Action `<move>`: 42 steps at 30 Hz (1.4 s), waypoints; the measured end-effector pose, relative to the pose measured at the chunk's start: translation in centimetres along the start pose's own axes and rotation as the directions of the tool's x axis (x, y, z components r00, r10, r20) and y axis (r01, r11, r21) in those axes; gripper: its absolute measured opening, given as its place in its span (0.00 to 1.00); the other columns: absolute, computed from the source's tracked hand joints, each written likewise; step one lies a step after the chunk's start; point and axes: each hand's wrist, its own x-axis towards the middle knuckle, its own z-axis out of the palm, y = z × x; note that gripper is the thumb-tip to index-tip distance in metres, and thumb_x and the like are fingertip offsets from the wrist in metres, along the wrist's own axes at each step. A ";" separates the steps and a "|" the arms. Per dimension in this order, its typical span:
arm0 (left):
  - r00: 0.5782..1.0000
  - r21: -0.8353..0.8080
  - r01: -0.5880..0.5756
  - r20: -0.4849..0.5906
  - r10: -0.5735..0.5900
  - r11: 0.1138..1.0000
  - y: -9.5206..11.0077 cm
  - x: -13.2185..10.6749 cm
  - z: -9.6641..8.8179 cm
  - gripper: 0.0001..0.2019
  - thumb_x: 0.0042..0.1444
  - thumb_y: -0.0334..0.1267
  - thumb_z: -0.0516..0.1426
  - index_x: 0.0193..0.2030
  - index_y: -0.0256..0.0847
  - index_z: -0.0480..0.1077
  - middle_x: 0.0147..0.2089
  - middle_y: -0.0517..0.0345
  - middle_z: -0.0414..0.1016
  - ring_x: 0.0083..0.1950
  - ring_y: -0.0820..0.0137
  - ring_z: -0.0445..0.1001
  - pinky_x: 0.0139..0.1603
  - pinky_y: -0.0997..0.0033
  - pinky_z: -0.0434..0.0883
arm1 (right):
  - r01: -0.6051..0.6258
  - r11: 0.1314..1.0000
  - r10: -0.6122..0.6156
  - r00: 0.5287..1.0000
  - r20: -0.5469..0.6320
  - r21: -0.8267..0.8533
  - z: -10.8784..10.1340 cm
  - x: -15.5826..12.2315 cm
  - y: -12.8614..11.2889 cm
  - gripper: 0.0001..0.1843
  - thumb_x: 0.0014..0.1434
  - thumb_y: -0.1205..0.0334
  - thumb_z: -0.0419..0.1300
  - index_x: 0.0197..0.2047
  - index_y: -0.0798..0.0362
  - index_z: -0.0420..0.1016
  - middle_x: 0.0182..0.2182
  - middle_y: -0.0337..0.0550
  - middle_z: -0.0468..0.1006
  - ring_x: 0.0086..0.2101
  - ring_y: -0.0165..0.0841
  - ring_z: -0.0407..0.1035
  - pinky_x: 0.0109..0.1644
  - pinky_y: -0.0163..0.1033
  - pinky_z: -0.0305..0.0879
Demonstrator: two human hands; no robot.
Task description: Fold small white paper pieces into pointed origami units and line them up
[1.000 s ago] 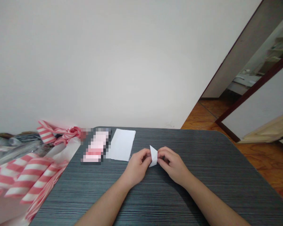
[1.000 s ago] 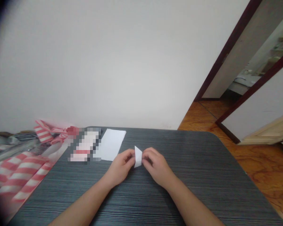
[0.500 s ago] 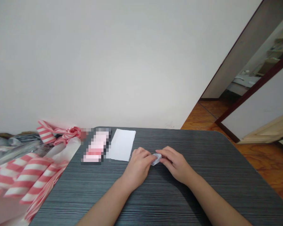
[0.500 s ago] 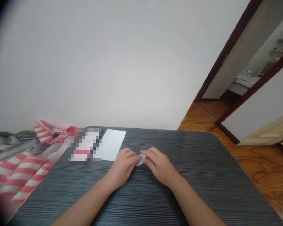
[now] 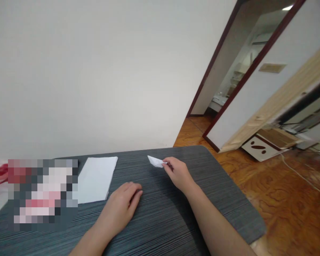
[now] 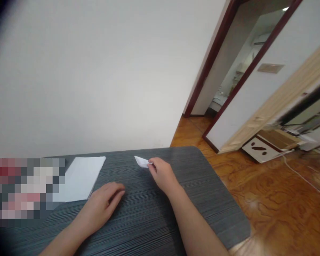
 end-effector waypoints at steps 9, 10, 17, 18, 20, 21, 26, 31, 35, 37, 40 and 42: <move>0.997 0.023 0.003 0.076 -0.004 1.000 -0.2 0.1 0.3 0.13 0.61 0.40 0.45 0.39 0.43 0.69 0.37 0.55 0.73 0.40 0.66 0.69 0.44 0.65 0.65 | -0.245 0.953 0.212 0.959 -0.189 -0.176 -4.5 0.4 7.6 0.10 0.59 0.61 0.52 0.40 0.54 0.71 0.32 0.45 0.76 0.31 0.34 0.69 0.36 0.37 0.62; 0.997 0.023 0.003 0.074 -0.005 1.000 -0.1 0.1 0.2 0.13 0.62 0.40 0.45 0.39 0.43 0.69 0.37 0.55 0.73 0.40 0.66 0.69 0.44 0.65 0.65 | -0.261 0.946 0.223 0.955 -0.198 -0.194 -4.8 0.0 8.5 0.09 0.59 0.62 0.52 0.40 0.55 0.71 0.32 0.45 0.76 0.31 0.35 0.69 0.36 0.37 0.62; 0.998 0.022 -0.004 0.061 0.002 1.000 -0.2 0.1 0.1 0.13 0.61 0.39 0.45 0.37 0.42 0.70 0.35 0.55 0.73 0.38 0.67 0.69 0.42 0.66 0.65 | -0.345 0.888 0.279 0.930 -0.239 -0.305 -4.9 -2.3 11.9 0.10 0.58 0.60 0.52 0.39 0.55 0.71 0.33 0.48 0.76 0.33 0.38 0.69 0.39 0.40 0.62; 0.998 0.023 -0.006 0.058 0.005 1.000 -0.2 0.1 0.2 0.13 0.61 0.38 0.45 0.37 0.42 0.70 0.35 0.55 0.73 0.38 0.67 0.69 0.42 0.67 0.65 | -0.355 0.881 0.286 0.926 -0.245 -0.314 -4.8 -2.4 12.1 0.11 0.58 0.60 0.52 0.40 0.55 0.70 0.34 0.48 0.76 0.34 0.38 0.69 0.39 0.41 0.62; 0.998 0.029 -0.009 0.057 0.007 1.000 -0.1 0.1 0.2 0.13 0.61 0.38 0.45 0.37 0.42 0.70 0.35 0.55 0.73 0.38 0.67 0.70 0.42 0.67 0.65 | -0.378 0.866 0.305 0.918 -0.253 -0.327 -4.8 -2.6 12.5 0.11 0.58 0.60 0.52 0.40 0.55 0.70 0.33 0.48 0.76 0.33 0.38 0.69 0.39 0.41 0.62; 0.998 0.033 -0.009 0.058 0.007 0.999 -0.1 0.1 0.2 0.13 0.61 0.38 0.45 0.37 0.42 0.70 0.34 0.56 0.73 0.37 0.67 0.70 0.42 0.67 0.66 | -0.390 0.859 0.316 0.914 -0.256 -0.332 -4.8 -2.7 12.7 0.11 0.57 0.60 0.52 0.39 0.55 0.71 0.32 0.48 0.76 0.32 0.38 0.69 0.38 0.40 0.62; 0.999 0.036 -0.011 0.052 0.010 0.999 0.0 0.2 0.2 0.13 0.61 0.37 0.45 0.37 0.42 0.70 0.34 0.55 0.73 0.37 0.67 0.70 0.41 0.68 0.66 | -0.415 0.843 0.346 0.906 -0.246 -0.343 -4.7 -2.9 13.0 0.09 0.56 0.60 0.53 0.38 0.54 0.71 0.31 0.47 0.76 0.32 0.38 0.70 0.37 0.40 0.62; 0.998 0.037 0.004 0.065 -0.006 0.999 0.1 0.1 0.1 0.13 0.61 0.38 0.45 0.36 0.42 0.70 0.34 0.56 0.72 0.37 0.67 0.69 0.41 0.67 0.65 | -0.419 0.842 0.361 0.906 -0.222 -0.339 -4.5 -3.0 13.1 0.11 0.56 0.59 0.54 0.40 0.53 0.70 0.31 0.46 0.75 0.31 0.37 0.70 0.35 0.39 0.61; 0.998 0.036 -0.003 0.055 0.001 0.999 0.0 0.1 0.1 0.13 0.61 0.37 0.45 0.36 0.42 0.70 0.33 0.55 0.72 0.37 0.67 0.69 0.41 0.68 0.65 | -0.432 0.837 0.378 0.900 -0.217 -0.335 -4.5 -3.1 13.2 0.12 0.54 0.57 0.56 0.41 0.53 0.68 0.28 0.44 0.74 0.29 0.37 0.69 0.33 0.39 0.61; 0.999 0.031 -0.009 0.046 0.008 0.999 -0.1 0.1 0.1 0.13 0.61 0.37 0.45 0.36 0.42 0.70 0.33 0.55 0.72 0.37 0.67 0.69 0.41 0.68 0.65 | -0.433 0.838 0.376 0.900 -0.222 -0.334 -4.6 -3.2 12.8 0.15 0.53 0.55 0.57 0.42 0.54 0.67 0.29 0.44 0.73 0.30 0.38 0.68 0.33 0.39 0.62; 0.999 0.021 -0.016 0.037 0.015 1.000 -0.2 -0.1 -0.1 0.13 0.61 0.37 0.45 0.37 0.42 0.70 0.34 0.55 0.73 0.37 0.67 0.69 0.40 0.68 0.65 | -0.393 0.846 0.310 0.913 -0.267 -0.361 -4.6 -3.1 11.1 0.19 0.53 0.51 0.56 0.44 0.56 0.66 0.34 0.49 0.72 0.32 0.39 0.67 0.34 0.40 0.62; 0.999 0.017 -0.014 0.035 0.013 1.000 -0.2 -0.4 -0.3 0.13 0.61 0.37 0.45 0.36 0.42 0.70 0.33 0.55 0.73 0.37 0.67 0.69 0.41 0.67 0.65 | -0.322 0.852 0.210 0.933 -0.293 -0.413 -4.5 -2.7 9.5 0.19 0.56 0.50 0.54 0.44 0.57 0.66 0.35 0.50 0.71 0.34 0.39 0.66 0.36 0.41 0.61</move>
